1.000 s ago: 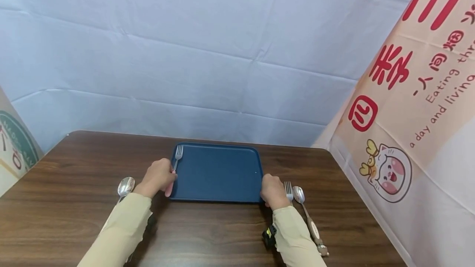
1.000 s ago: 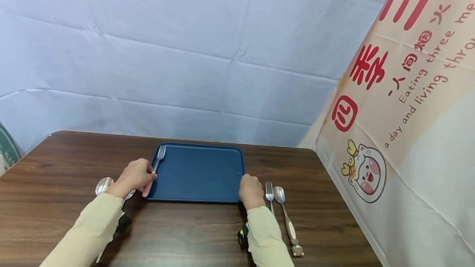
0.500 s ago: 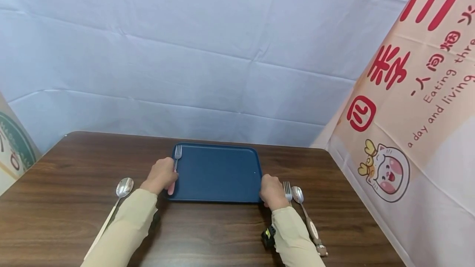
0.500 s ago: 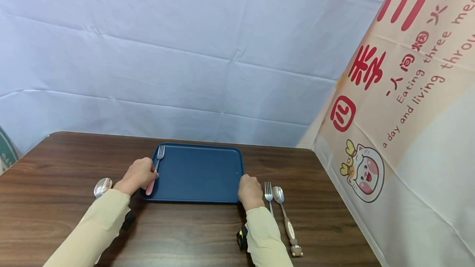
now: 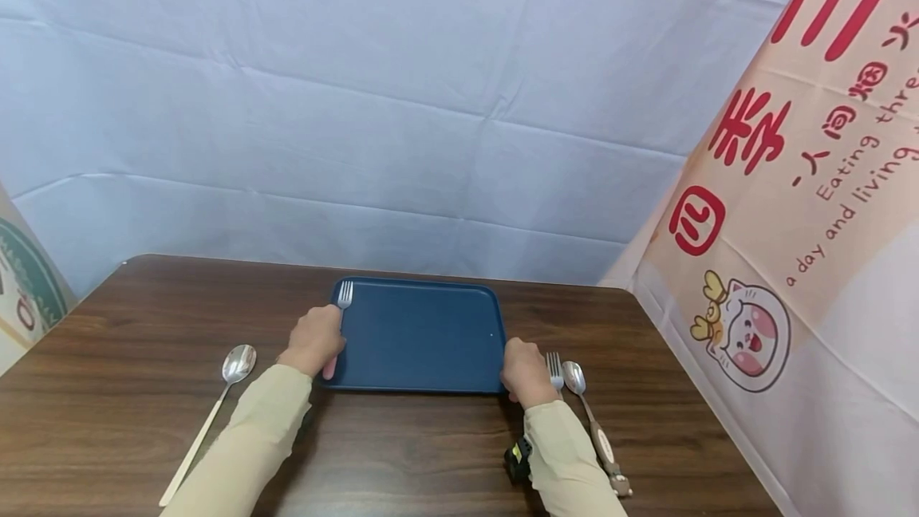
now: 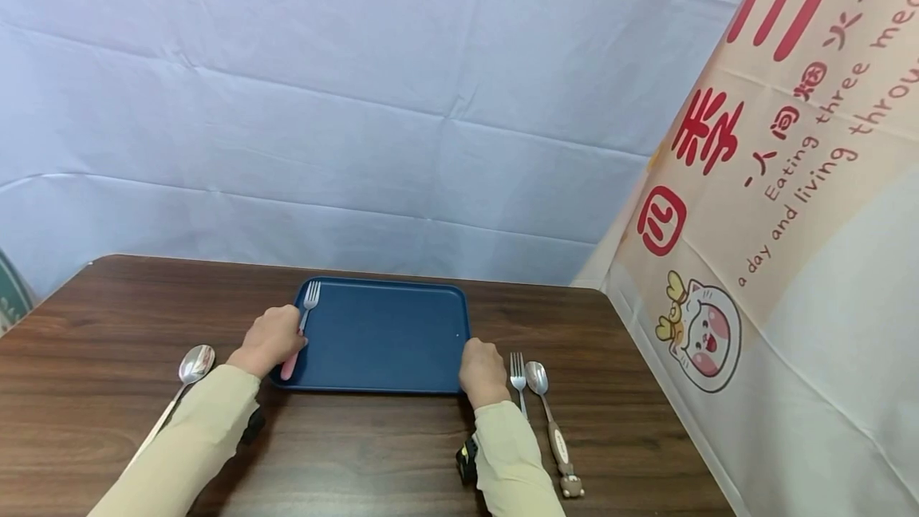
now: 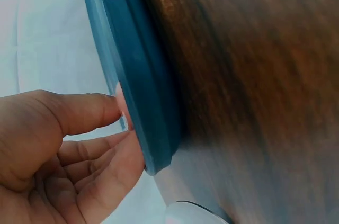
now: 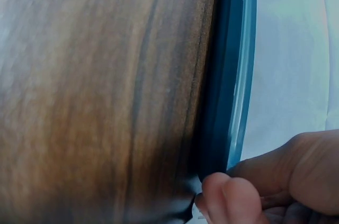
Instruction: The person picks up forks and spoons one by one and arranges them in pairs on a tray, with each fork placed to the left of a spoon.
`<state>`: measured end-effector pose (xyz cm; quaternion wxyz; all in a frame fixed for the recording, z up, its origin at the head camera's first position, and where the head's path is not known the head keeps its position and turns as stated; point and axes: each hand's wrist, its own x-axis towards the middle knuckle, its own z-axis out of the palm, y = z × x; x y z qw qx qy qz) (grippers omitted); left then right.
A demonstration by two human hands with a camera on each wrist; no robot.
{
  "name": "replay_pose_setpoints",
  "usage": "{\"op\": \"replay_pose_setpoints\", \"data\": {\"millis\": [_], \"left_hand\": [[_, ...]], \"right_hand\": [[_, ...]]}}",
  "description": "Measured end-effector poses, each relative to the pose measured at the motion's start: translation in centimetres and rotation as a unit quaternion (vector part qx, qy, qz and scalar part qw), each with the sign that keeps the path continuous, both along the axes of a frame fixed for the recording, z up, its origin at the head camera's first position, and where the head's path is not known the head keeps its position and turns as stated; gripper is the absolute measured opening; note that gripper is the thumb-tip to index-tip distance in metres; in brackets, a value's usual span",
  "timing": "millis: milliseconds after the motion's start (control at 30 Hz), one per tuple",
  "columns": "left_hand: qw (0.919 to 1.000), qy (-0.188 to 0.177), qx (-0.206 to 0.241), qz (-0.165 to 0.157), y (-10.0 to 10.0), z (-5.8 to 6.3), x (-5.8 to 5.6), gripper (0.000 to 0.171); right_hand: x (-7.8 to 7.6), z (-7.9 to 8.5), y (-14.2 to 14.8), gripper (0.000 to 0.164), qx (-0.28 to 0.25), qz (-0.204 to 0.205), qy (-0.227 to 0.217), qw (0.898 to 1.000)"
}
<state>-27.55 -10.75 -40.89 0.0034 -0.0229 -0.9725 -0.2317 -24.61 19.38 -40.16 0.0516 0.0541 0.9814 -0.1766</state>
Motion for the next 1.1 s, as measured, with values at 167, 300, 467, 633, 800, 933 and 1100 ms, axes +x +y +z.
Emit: {"op": "replay_pose_setpoints", "data": {"millis": [167,300,467,633,800,933,1100], "left_hand": [[0.9998,-0.005,-0.021,0.005,0.35,0.25,0.15,0.008],[0.9989,0.003,-0.046,0.007,0.5,0.34,0.23,0.009],[0.9981,0.016,-0.059,0.01,0.44,0.23,0.13,0.007],[0.9989,0.011,-0.044,0.016,0.4,0.32,0.3,0.007],[0.9995,0.009,-0.025,0.016,0.49,0.36,0.44,0.008],[0.9999,0.007,-0.006,0.009,0.57,0.47,0.52,0.011],[0.9995,-0.017,0.005,-0.026,0.38,0.86,0.72,0.012]], "right_hand": [[0.03,-0.05,0.05,0.006,0.001,0.007,-0.001,1.0],[0.03,-0.02,0.04,0.007,0.001,0.008,0.0,1.0],[0.07,0.06,-0.06,0.007,-0.001,0.008,0.0,1.0],[0.06,0.14,-0.11,0.007,-0.002,0.008,0.001,1.0],[0.04,0.16,-0.04,0.007,-0.001,0.006,0.001,1.0],[0.07,0.2,-0.03,0.006,0.001,0.003,-0.007,1.0],[0.15,0.25,-0.04,0.006,-0.001,0.0,-0.007,1.0]]}}
